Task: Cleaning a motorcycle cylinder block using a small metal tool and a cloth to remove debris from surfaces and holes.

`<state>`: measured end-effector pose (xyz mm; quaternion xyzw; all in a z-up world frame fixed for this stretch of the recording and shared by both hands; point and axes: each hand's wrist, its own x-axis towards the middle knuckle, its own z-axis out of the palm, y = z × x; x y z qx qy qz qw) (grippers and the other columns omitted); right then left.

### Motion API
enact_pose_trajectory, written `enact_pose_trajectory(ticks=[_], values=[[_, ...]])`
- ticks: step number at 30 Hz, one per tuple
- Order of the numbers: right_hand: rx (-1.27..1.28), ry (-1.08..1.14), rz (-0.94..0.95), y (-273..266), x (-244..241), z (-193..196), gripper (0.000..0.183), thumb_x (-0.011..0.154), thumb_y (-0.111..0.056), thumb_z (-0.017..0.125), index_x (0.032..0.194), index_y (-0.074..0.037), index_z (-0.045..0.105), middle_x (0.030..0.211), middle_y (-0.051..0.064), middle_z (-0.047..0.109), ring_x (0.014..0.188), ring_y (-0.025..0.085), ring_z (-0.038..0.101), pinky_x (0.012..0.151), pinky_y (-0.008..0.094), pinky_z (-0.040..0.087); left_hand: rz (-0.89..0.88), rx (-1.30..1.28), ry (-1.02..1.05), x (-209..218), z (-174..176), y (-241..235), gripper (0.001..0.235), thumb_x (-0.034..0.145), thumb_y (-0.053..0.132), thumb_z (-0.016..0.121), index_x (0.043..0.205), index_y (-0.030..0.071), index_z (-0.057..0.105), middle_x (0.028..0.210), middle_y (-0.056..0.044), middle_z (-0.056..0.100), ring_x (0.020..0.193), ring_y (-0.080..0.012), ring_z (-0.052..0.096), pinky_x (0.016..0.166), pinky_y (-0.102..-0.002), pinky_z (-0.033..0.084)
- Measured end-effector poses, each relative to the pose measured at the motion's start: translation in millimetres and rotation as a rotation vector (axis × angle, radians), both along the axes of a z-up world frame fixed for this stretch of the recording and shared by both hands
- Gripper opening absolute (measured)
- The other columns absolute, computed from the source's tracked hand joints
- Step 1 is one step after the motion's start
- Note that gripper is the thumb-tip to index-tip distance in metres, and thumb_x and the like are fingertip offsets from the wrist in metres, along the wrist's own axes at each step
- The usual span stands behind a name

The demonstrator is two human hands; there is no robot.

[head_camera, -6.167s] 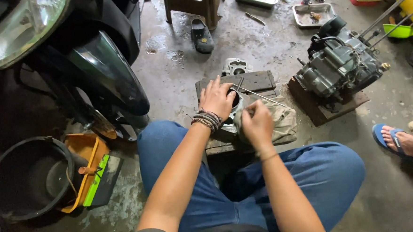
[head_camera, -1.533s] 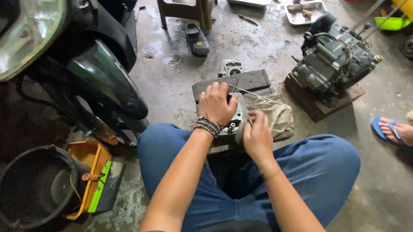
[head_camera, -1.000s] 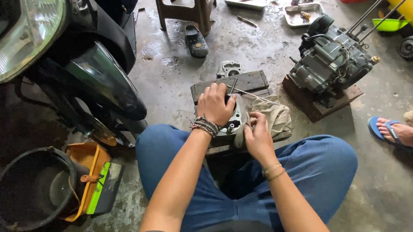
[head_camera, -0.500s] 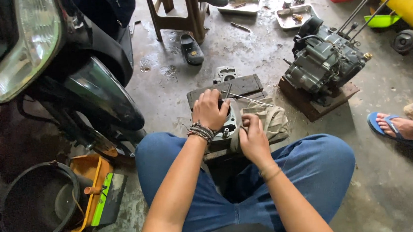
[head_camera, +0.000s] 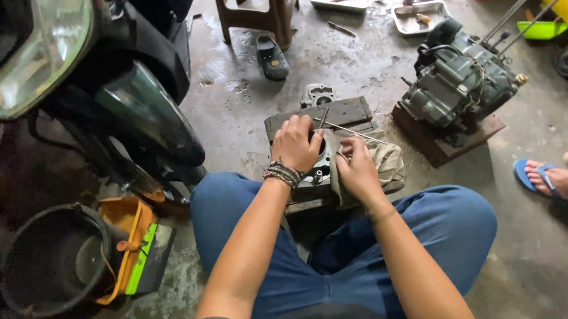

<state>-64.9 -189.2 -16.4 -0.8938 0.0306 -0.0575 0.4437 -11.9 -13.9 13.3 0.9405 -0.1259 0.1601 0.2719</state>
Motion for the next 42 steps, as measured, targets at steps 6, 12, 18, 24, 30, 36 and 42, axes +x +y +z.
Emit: enact_pose_trajectory(ticks=[6, 12, 18, 24, 30, 36, 42], values=[[-0.086, -0.008, -0.035, 5, 60, -11, 0.04, 0.089, -0.03, 0.073, 0.124, -0.018, 0.058, 0.105, 0.012, 0.065, 0.108, 0.039, 0.066, 0.093, 0.052, 0.053, -0.015, 0.009, -0.027, -1, -4, 0, 0.029, 0.095, 0.046, 0.052, 0.096, 0.017, 0.052, 0.089, -0.007, 0.051, 0.092, -0.036, 0.061, 0.078, -0.05, 0.052], [-0.06, 0.004, -0.054, 5, 89, -35, 0.04, 0.087, -0.036, 0.076, 0.12, -0.019, 0.062, 0.097, 0.011, 0.067, 0.106, 0.038, 0.068, 0.094, 0.049, 0.053, -0.013, 0.013, -0.014, -2, -2, 4, 0.027, 0.096, 0.046, 0.052, 0.099, 0.019, 0.055, 0.088, -0.006, 0.052, 0.091, -0.0341, 0.063, 0.077, -0.048, 0.053], [0.036, -0.015, -0.019, 0, 28, -12, 0.035, 0.087, -0.02, 0.074, 0.12, -0.01, 0.067, 0.097, 0.022, 0.07, 0.101, 0.045, 0.069, 0.086, 0.051, 0.055, -0.002, -0.011, -0.032, -4, 1, 1, 0.025, 0.096, 0.043, 0.052, 0.096, 0.018, 0.056, 0.087, -0.006, 0.052, 0.091, -0.0341, 0.062, 0.077, -0.047, 0.053], [-0.011, 0.018, -0.06, -1, 108, -52, 0.035, 0.083, -0.032, 0.078, 0.115, -0.019, 0.071, 0.089, 0.009, 0.073, 0.095, 0.031, 0.072, 0.082, 0.045, 0.056, 0.007, -0.009, -0.043, -4, 2, 2, 0.024, 0.095, 0.043, 0.052, 0.097, 0.02, 0.058, 0.088, -0.005, 0.054, 0.093, -0.0333, 0.063, 0.079, -0.047, 0.053], [0.07, -0.083, 0.003, 6, 31, -14, 0.032, 0.09, -0.015, 0.067, 0.121, -0.007, 0.066, 0.102, 0.024, 0.069, 0.104, 0.046, 0.068, 0.09, 0.052, 0.054, 0.029, 0.002, -0.026, -1, -3, 3, 0.024, 0.096, 0.045, 0.051, 0.097, 0.022, 0.059, 0.088, -0.003, 0.054, 0.092, -0.0309, 0.063, 0.079, -0.046, 0.053], [0.048, -0.105, 0.029, 6, 7, -2, 0.038, 0.086, -0.012, 0.069, 0.124, -0.006, 0.065, 0.103, 0.023, 0.066, 0.105, 0.047, 0.066, 0.091, 0.054, 0.053, 0.027, -0.006, -0.029, -3, 3, 1, 0.023, 0.097, 0.043, 0.052, 0.096, 0.021, 0.059, 0.088, -0.003, 0.054, 0.092, -0.0312, 0.063, 0.078, -0.046, 0.053], [-0.047, -0.033, -0.084, 11, 91, -39, 0.035, 0.086, -0.033, 0.072, 0.118, -0.02, 0.066, 0.096, 0.007, 0.068, 0.102, 0.034, 0.069, 0.09, 0.048, 0.055, 0.006, 0.006, -0.021, -1, 0, 3, 0.023, 0.097, 0.042, 0.053, 0.1, 0.021, 0.061, 0.09, -0.005, 0.055, 0.093, -0.033, 0.063, 0.078, -0.047, 0.053]])
